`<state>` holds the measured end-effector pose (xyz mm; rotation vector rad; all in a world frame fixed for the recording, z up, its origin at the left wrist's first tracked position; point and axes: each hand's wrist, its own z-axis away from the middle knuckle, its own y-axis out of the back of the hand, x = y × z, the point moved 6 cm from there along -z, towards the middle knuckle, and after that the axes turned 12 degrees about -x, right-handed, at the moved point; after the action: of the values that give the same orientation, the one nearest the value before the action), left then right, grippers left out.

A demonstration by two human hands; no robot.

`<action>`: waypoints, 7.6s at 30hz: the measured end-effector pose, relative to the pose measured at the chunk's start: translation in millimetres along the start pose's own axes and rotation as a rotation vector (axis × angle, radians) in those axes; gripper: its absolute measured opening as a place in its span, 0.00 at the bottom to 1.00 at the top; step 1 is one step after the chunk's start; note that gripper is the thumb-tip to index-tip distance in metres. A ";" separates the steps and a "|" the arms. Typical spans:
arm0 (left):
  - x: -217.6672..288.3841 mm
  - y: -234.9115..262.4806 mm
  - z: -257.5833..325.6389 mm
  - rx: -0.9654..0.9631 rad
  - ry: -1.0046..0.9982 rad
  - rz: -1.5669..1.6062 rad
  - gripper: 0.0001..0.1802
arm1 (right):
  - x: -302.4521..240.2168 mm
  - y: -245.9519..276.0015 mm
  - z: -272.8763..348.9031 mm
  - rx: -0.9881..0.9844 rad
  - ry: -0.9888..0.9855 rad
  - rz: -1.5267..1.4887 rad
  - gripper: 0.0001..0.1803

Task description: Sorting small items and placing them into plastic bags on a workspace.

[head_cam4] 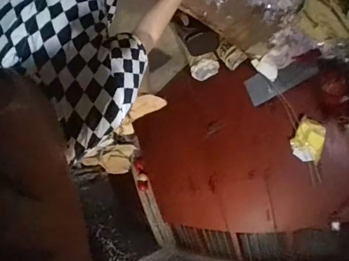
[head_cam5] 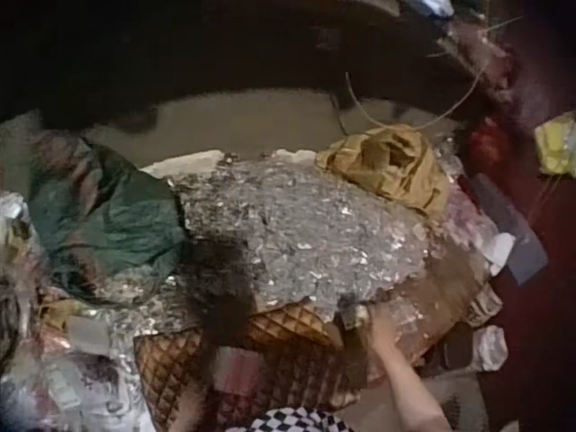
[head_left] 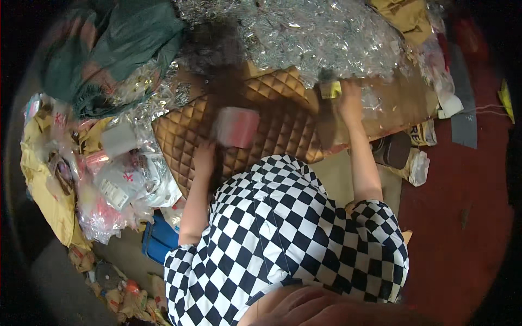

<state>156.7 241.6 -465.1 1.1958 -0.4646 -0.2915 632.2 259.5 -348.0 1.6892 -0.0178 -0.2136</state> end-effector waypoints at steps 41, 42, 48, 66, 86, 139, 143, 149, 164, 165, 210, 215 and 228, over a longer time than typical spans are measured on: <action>-146.7 109.0 100.8 0.582 0.518 0.448 0.11 | -386.6 -173.4 -151.4 -0.596 0.576 -0.614 0.23; -149.6 105.8 102.4 0.578 0.509 0.501 0.12 | -373.6 -162.9 -146.4 -0.566 0.557 -1.013 0.24; -152.7 81.1 85.0 0.373 0.502 0.676 0.28 | -381.0 -184.6 -131.7 -1.188 -0.031 -1.595 0.35; -151.6 75.0 97.7 0.505 0.455 0.838 0.12 | -476.0 -147.6 -127.2 -0.885 0.389 -0.836 0.17; 48.9 143.9 62.6 0.290 -0.397 0.640 0.18 | -360.1 40.8 50.6 -0.508 0.725 0.101 0.22; -37.4 44.3 12.3 0.111 0.252 0.683 0.12 | -255.1 -152.4 -135.9 -0.635 0.342 -1.453 0.07; -49.6 35.1 0.0 0.208 0.165 0.765 0.11 | -377.5 -204.9 -155.5 -0.875 0.387 -1.525 0.17; -53.5 31.9 1.7 0.047 0.188 0.936 0.11 | -482.2 -232.6 -135.7 -0.167 0.721 -0.242 0.27; -98.7 64.6 44.8 0.413 0.168 1.176 0.07 | -561.8 -214.8 -142.3 -0.661 0.591 -0.408 0.28; -103.7 78.9 48.2 0.422 0.175 1.176 0.07 | -567.1 -207.5 -138.2 -0.896 0.584 -0.391 0.30; -104.1 126.5 96.2 0.597 0.166 0.468 0.20 | -304.2 -69.1 -64.8 -0.940 0.105 -1.230 0.27; -68.4 133.8 64.0 0.264 -0.051 0.441 0.18 | -358.3 2.5 -36.8 -1.007 0.364 -1.023 0.26; 0.4 153.5 76.9 0.319 -0.467 0.710 0.14 | -406.7 57.3 21.8 -0.904 0.572 -0.544 0.21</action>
<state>115.3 231.3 -298.8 1.1867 -1.3410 0.1324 236.0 285.9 -241.0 0.7670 0.8506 -0.1036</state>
